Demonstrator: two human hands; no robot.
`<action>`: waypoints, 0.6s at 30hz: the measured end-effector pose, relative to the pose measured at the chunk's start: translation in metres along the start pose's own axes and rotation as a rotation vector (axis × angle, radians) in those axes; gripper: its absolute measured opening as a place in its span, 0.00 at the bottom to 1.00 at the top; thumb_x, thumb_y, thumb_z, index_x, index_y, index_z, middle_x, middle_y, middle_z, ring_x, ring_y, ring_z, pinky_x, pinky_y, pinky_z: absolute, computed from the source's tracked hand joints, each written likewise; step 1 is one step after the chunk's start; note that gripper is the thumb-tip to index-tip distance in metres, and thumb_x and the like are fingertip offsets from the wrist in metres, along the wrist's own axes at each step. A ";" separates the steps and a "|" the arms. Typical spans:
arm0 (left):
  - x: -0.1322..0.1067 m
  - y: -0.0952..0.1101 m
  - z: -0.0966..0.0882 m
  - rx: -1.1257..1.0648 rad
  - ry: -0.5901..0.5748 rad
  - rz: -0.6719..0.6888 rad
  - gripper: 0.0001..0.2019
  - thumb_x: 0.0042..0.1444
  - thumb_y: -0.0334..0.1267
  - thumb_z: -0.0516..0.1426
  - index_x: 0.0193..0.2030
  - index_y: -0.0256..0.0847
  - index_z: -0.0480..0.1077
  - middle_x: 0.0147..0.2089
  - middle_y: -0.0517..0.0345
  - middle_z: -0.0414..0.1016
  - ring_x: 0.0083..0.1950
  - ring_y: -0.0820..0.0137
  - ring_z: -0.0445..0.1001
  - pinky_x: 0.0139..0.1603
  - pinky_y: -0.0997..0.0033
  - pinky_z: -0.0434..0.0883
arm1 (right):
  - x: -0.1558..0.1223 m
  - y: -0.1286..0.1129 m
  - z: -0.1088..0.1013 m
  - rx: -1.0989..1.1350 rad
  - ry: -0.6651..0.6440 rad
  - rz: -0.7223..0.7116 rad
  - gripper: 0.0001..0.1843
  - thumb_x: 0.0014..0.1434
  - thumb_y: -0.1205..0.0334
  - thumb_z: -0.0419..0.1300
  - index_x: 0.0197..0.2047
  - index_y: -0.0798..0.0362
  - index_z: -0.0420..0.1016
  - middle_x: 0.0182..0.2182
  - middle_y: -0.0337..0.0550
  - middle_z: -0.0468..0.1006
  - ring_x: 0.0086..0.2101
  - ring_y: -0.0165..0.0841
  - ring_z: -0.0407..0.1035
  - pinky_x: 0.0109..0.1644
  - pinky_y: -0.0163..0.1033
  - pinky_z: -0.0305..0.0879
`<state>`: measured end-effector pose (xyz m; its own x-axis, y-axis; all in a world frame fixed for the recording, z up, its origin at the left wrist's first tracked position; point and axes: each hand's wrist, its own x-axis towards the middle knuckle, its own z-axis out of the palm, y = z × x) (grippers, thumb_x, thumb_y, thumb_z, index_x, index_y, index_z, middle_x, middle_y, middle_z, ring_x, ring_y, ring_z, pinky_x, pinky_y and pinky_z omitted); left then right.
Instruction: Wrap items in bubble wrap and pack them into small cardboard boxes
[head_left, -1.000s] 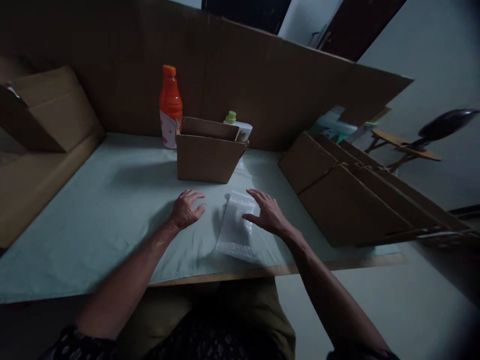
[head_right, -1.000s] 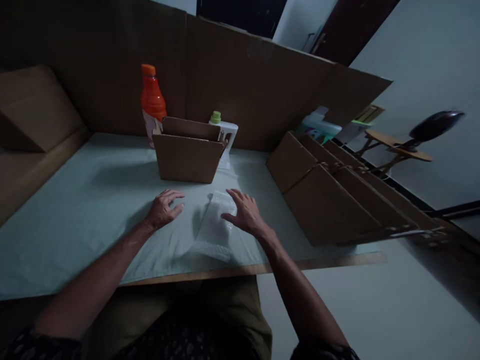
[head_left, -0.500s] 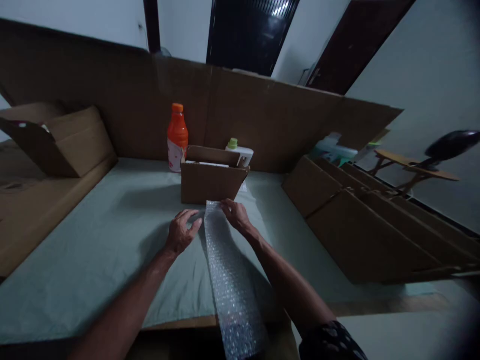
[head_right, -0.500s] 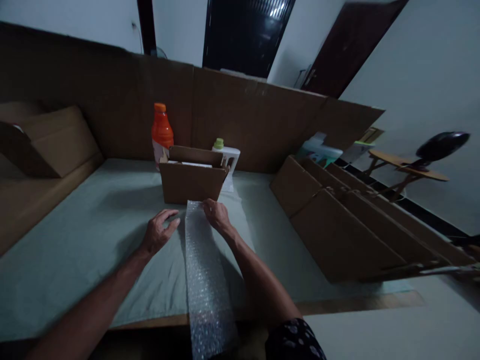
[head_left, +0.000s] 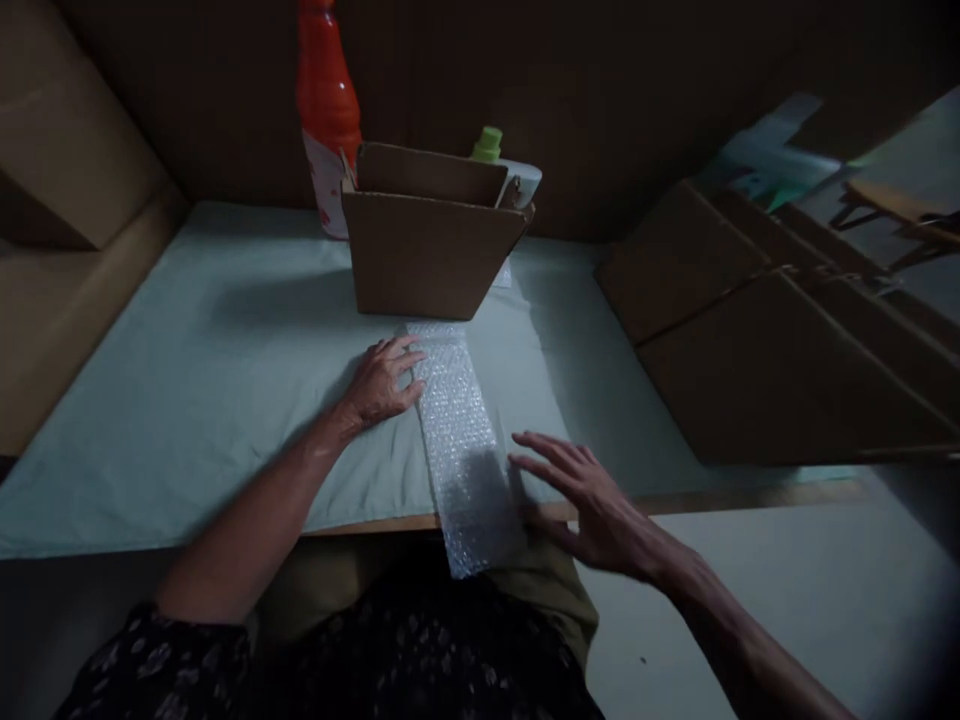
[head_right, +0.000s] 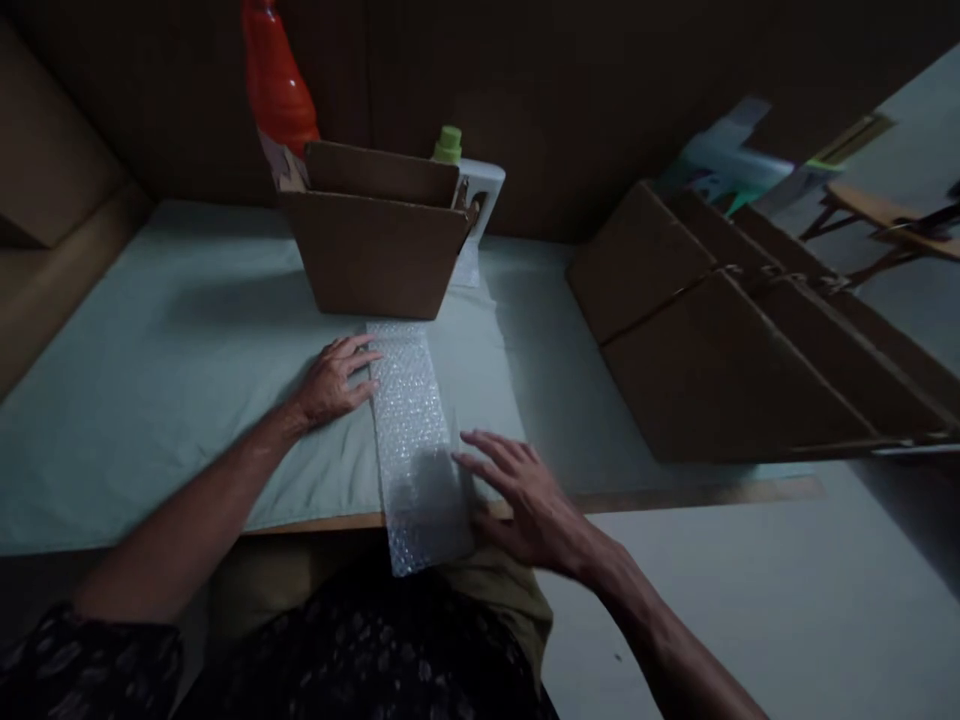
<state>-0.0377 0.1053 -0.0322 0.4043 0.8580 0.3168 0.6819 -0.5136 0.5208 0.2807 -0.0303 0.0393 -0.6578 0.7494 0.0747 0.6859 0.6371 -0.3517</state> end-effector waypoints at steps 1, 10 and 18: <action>0.000 0.001 -0.002 0.017 -0.030 0.005 0.23 0.56 0.41 0.58 0.58 0.38 0.75 0.68 0.46 0.68 0.67 0.54 0.67 0.69 0.48 0.63 | -0.014 -0.010 0.003 -0.021 -0.036 -0.009 0.34 0.62 0.59 0.61 0.70 0.44 0.61 0.69 0.50 0.63 0.67 0.47 0.58 0.62 0.57 0.64; -0.003 0.005 -0.002 0.110 -0.113 -0.007 0.25 0.53 0.39 0.58 0.59 0.41 0.74 0.68 0.47 0.69 0.70 0.54 0.64 0.71 0.46 0.60 | -0.024 -0.038 0.082 0.027 0.255 -0.173 0.22 0.67 0.64 0.58 0.63 0.49 0.69 0.58 0.52 0.76 0.60 0.44 0.68 0.56 0.53 0.70; -0.010 0.018 -0.026 0.007 -0.062 0.009 0.20 0.50 0.37 0.59 0.52 0.40 0.78 0.66 0.45 0.71 0.67 0.53 0.67 0.69 0.44 0.63 | -0.011 -0.057 0.067 0.476 0.362 -0.031 0.11 0.70 0.62 0.55 0.51 0.49 0.77 0.40 0.45 0.84 0.39 0.34 0.78 0.43 0.41 0.75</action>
<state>-0.0449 0.0874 -0.0054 0.4470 0.8523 0.2715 0.6821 -0.5211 0.5130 0.2280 -0.0866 -0.0035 -0.4703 0.7987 0.3755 0.3985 0.5718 -0.7171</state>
